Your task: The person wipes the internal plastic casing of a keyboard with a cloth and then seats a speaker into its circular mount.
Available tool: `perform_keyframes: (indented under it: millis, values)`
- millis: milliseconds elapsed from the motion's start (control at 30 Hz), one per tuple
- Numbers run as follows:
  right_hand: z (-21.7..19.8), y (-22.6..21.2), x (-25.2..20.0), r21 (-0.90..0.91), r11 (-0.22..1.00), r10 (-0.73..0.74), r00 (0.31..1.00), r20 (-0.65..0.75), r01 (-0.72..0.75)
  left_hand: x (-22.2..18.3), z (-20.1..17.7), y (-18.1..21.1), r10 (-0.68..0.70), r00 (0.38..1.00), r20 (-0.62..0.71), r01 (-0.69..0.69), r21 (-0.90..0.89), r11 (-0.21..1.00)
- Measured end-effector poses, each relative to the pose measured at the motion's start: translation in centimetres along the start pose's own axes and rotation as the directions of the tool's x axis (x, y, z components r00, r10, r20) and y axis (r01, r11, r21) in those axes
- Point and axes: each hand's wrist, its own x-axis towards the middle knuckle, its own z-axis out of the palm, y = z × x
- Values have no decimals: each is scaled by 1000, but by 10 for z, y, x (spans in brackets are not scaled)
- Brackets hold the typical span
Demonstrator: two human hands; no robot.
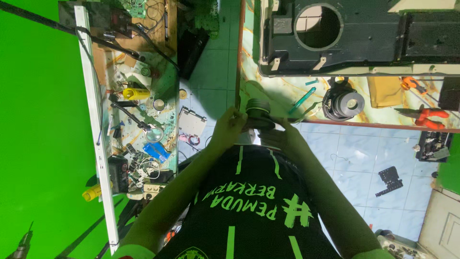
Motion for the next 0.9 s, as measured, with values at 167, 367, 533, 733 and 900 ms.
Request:
perform_keyframes:
  millis: [167, 367, 533, 733, 900]
  values:
    - [-1, 8, -4, -24, 977, -212, 976, 47, 213, -17, 5, -11, 29, 997, 65, -28, -21, 999]
    - [-11, 10, 1, -157, 859, -466, 871, 153, 487, -17, 16, -18, 65, 996, 62, -31, -443, 896]
    - [-9, 12, 1, -156, 817, -534, 831, 152, 554, -4, 15, -21, -193, 965, 176, 261, -667, 698]
    - [-14, 14, 9, -357, 669, -613, 755, 231, 652, 9, 18, -17, -81, 979, 187, 181, -612, 770]
    - [-15, 14, 12, -249, 780, -539, 819, 199, 574, 21, 8, -7, -142, 970, 196, 227, -534, 814]
